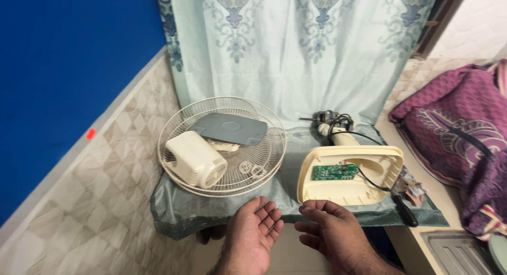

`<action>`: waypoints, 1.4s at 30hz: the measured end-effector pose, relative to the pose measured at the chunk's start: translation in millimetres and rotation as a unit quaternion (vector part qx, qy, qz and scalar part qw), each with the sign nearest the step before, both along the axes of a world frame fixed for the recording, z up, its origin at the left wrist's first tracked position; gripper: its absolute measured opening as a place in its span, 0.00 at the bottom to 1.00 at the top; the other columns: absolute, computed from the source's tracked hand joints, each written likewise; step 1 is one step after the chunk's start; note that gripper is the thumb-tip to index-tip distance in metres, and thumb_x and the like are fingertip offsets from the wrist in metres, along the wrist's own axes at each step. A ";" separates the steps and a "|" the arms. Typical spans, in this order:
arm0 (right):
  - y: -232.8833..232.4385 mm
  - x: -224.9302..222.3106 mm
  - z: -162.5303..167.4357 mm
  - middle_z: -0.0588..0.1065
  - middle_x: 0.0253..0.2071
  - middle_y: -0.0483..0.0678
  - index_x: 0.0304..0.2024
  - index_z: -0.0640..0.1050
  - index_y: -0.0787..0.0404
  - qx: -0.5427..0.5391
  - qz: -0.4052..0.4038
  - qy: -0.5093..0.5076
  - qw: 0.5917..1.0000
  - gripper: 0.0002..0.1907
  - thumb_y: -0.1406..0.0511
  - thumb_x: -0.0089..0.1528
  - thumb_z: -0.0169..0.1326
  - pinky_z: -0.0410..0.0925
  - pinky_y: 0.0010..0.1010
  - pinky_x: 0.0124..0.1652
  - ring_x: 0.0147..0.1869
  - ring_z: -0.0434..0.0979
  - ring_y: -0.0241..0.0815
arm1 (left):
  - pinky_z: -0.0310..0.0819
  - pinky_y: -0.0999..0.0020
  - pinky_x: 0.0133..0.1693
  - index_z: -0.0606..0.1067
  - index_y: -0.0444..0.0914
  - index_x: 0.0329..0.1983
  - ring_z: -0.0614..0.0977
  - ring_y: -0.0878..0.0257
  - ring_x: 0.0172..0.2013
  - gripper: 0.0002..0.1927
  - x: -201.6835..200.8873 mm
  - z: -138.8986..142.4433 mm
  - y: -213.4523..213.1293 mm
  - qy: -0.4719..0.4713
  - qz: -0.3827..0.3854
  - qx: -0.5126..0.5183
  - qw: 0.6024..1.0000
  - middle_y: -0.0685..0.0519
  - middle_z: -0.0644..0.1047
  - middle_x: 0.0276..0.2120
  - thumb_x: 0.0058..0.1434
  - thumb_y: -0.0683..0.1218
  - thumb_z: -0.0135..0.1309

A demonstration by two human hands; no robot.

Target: The person services an electric table fan. They use a screwdriver to unscrew the fan housing, remove the circuit board, disconnect and reposition wires, handle small screws and components, and reseat the circuit board inside the housing.

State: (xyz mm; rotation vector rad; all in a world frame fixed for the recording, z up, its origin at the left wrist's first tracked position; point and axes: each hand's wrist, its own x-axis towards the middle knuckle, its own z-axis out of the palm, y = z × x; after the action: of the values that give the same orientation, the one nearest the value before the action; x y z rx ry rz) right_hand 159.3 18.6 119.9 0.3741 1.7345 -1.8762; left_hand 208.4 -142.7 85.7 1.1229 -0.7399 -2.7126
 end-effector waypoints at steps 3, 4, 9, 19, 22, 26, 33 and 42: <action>13.4 -3.2 -0.2 0.78 0.38 0.46 0.42 0.78 0.60 -0.003 -0.024 0.002 1.000 0.07 0.65 0.62 0.57 0.72 0.37 0.42 0.43 0.79 0.43 | 0.75 0.58 0.48 0.74 0.38 0.52 0.81 0.57 0.44 0.16 -10.8 -2.4 11.3 -0.002 -0.022 0.000 1.000 0.50 0.79 0.44 0.64 0.48 0.52; 18.7 -5.0 0.2 0.78 0.38 0.46 0.42 0.78 0.60 -0.001 -0.035 0.002 0.999 0.07 0.64 0.63 0.57 0.72 0.36 0.42 0.42 0.79 0.42 | 0.75 0.58 0.47 0.74 0.38 0.51 0.81 0.57 0.43 0.15 -14.9 -2.9 15.2 -0.003 -0.029 -0.006 1.000 0.50 0.79 0.44 0.63 0.48 0.52; 46.3 -16.1 -0.5 0.77 0.37 0.46 0.42 0.77 0.60 -0.024 -0.086 0.025 0.996 0.07 0.66 0.62 0.56 0.72 0.36 0.39 0.40 0.79 0.43 | 0.75 0.58 0.46 0.75 0.37 0.48 0.81 0.57 0.41 0.14 -40.5 -4.7 33.9 0.004 -0.070 -0.021 0.997 0.50 0.79 0.41 0.62 0.48 0.55; 106.2 -59.6 -0.8 0.80 0.43 0.49 0.44 0.77 0.62 -0.015 -0.175 0.015 0.984 0.08 0.64 0.66 0.52 0.72 0.36 0.45 0.43 0.79 0.42 | 0.75 0.59 0.45 0.76 0.37 0.49 0.80 0.57 0.41 0.16 -91.1 -16.3 78.2 0.007 -0.162 -0.036 0.986 0.50 0.79 0.42 0.61 0.50 0.56; 125.4 -81.6 -3.1 0.80 0.44 0.49 0.44 0.77 0.62 -0.028 -0.188 0.028 0.981 0.08 0.66 0.65 0.51 0.72 0.36 0.45 0.44 0.79 0.42 | 0.73 0.59 0.46 0.76 0.39 0.50 0.80 0.58 0.42 0.16 -111.6 -17.4 90.0 -0.011 -0.173 -0.041 0.984 0.51 0.79 0.42 0.61 0.50 0.56; 148.3 -111.3 -17.6 0.79 0.43 0.50 0.45 0.76 0.62 -0.023 -0.206 0.020 0.978 0.08 0.67 0.65 0.51 0.72 0.36 0.45 0.44 0.80 0.42 | 0.73 0.58 0.47 0.76 0.39 0.50 0.80 0.57 0.43 0.16 -140.3 -21.5 109.8 -0.019 -0.181 -0.043 0.982 0.51 0.79 0.43 0.61 0.51 0.55; 182.9 -151.5 -76.3 0.77 0.39 0.50 0.46 0.76 0.63 0.009 -0.215 -0.038 0.976 0.08 0.69 0.65 0.53 0.73 0.36 0.44 0.42 0.79 0.43 | 0.75 0.56 0.49 0.75 0.38 0.50 0.81 0.56 0.44 0.17 -175.0 -37.8 134.9 -0.046 -0.190 -0.046 0.980 0.50 0.79 0.43 0.62 0.50 0.55; 213.4 -199.0 -128.7 0.75 0.34 0.51 0.47 0.79 0.64 0.067 -0.169 -0.038 0.983 0.11 0.73 0.62 0.57 0.68 0.32 0.31 0.32 0.73 0.42 | 0.77 0.58 0.44 0.76 0.36 0.47 0.81 0.56 0.40 0.14 -205.5 -60.6 147.9 -0.093 -0.160 -0.031 0.982 0.49 0.80 0.40 0.63 0.49 0.55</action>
State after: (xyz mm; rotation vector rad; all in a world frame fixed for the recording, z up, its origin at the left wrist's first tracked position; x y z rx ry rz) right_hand -39.7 232.0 -8.9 0.8280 1.8407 -1.9466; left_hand 2.9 5.2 25.1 1.3613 -1.1132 -2.8392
